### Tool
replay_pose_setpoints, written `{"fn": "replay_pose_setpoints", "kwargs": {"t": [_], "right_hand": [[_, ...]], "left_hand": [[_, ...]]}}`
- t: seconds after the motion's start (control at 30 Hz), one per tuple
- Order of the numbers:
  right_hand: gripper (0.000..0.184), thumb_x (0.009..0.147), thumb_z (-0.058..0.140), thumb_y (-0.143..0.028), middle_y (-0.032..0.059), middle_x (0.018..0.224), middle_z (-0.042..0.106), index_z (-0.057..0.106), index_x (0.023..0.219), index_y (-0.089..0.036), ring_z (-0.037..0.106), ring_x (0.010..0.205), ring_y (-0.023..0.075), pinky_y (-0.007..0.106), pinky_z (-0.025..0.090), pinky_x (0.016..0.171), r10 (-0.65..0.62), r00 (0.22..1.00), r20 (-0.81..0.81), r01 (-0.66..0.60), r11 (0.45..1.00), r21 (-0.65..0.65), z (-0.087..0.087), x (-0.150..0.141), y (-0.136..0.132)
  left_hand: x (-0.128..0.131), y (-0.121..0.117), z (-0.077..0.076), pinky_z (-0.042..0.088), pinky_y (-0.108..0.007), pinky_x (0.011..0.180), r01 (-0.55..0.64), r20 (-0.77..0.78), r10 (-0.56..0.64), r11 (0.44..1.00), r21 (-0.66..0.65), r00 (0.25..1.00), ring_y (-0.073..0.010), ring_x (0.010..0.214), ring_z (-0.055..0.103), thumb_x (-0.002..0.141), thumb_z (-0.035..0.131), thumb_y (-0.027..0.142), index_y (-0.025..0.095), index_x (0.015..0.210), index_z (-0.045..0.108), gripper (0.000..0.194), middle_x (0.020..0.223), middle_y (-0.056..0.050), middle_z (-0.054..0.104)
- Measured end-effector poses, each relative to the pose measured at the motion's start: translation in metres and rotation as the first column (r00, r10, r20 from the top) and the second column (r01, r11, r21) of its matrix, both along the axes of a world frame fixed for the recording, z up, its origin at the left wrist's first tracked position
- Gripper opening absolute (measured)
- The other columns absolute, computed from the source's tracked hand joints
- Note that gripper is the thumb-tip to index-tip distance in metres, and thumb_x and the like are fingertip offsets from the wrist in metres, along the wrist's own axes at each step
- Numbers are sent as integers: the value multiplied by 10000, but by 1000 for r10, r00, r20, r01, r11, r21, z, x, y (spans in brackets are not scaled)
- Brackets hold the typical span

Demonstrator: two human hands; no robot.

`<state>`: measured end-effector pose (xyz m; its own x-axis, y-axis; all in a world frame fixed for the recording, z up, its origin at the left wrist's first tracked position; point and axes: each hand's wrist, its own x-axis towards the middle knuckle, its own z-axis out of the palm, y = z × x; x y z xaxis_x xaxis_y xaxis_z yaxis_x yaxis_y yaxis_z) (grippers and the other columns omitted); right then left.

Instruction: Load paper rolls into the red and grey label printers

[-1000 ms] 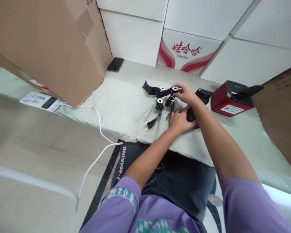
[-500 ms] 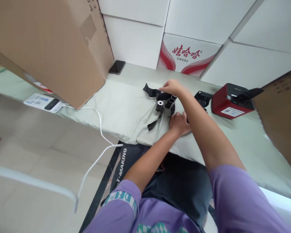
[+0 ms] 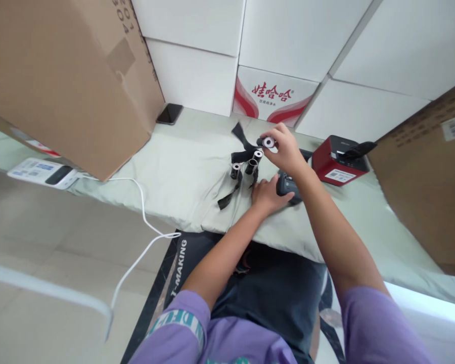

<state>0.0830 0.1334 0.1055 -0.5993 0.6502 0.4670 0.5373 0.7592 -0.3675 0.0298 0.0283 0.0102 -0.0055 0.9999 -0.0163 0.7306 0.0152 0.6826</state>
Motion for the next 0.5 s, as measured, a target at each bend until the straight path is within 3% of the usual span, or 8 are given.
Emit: {"fn": "replay_pose_setpoints", "kwargs": {"t": [0.13, 0.23, 0.37, 0.5], "right_hand": [[260, 857, 682, -274, 105, 1220, 658, 728, 1112, -285, 640, 1133, 314, 475, 540, 976, -8, 998, -69, 7, 1000, -16, 11, 54, -49], [243, 868, 716, -356, 85, 1225, 714, 712, 1103, -294, 664, 1172, 330, 503, 552, 1003, -63, 987, -147, 42, 989, -142, 11, 84, -75], [359, 846, 732, -566, 54, 928, 733, 689, 1063, -283, 709, 829, 280, 442, 607, 727, -222, 938, -267, 100, 910, -403, -4, 107, -89], [505, 867, 646, -742, 18, 756, 660, 691, 1080, -286, 622, 593, 213, 386, 560, 545, -279, 906, -317, 108, 878, -466, -16, 116, -93]], "left_hand": [[0, -3, 3, 394, -480, 1190, -14, 6, 14, 999, 33, 1000, -338, 1365, 586, 890, 611, 692, 225, 1568, 454, 838, 1348, -138, 712], [1, -6, 3, 415, -453, 1175, -23, 24, 22, 998, 67, 999, -337, 1339, 613, 902, 638, 652, 258, 1495, 557, 717, 1341, -107, 733], [1, -6, 2, 403, -434, 1200, -41, 13, 40, 995, 89, 999, -344, 1383, 588, 903, 672, 644, 264, 1339, 703, 579, 1381, -96, 727], [0, -3, -1, 382, -414, 1224, 24, 46, -28, 995, 95, 999, -306, 1450, 535, 938, 672, 604, 275, 1416, 655, 581, 1476, -69, 677]]}}
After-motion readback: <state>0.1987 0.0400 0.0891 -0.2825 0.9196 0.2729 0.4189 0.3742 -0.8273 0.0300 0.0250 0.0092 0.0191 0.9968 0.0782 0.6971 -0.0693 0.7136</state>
